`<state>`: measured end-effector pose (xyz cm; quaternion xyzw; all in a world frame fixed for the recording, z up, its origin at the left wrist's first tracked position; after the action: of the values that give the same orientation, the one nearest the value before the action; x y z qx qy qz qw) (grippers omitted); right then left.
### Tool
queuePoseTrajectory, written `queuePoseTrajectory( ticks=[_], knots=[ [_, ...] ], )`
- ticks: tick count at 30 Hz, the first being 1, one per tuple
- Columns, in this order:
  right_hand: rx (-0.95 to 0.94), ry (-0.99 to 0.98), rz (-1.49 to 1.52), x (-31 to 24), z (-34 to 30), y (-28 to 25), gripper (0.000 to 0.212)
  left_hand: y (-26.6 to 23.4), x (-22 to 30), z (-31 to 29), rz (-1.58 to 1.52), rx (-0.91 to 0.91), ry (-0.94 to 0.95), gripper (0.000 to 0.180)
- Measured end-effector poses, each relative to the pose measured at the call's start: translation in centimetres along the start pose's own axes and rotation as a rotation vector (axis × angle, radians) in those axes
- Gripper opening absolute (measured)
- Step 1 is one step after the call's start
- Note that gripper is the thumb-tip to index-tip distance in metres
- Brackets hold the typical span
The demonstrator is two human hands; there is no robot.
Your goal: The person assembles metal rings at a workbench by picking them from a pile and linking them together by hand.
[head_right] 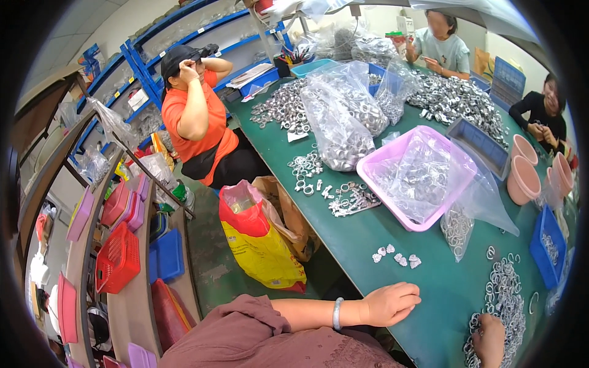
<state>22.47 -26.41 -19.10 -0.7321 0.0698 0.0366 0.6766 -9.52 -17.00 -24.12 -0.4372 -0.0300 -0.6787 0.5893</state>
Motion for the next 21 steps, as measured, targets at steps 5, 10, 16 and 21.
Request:
queuePoseTrajectory(
  ticks=[5,10,16,21],
  knots=[
    [0.102,-0.069,-0.004,-0.8,-0.6,0.3,0.025,-0.2,0.2,0.1,0.015,-0.01,-0.001,0.019],
    [0.203,-0.116,0.001,-0.2,-1.1,0.9,0.024,-0.1,0.3,0.2,0.038,-0.008,-0.008,0.019],
    [0.183,-0.056,0.059,-1.0,-1.5,0.6,0.024,-0.1,0.3,0.2,0.053,-0.012,-0.011,0.019],
    [0.14,0.036,0.077,-0.9,-1.7,0.6,0.028,-0.1,0.4,0.3,0.061,-0.013,-0.013,0.019]
  ],
)
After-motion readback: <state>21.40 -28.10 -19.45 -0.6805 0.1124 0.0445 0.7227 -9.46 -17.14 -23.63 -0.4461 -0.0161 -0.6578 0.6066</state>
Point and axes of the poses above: each hand's wrist, its own z-axis towards the middle knuckle, its own y-axis out of the palm, x = y × z, the point moved 1 cm from there along z, towards the middle knuckle
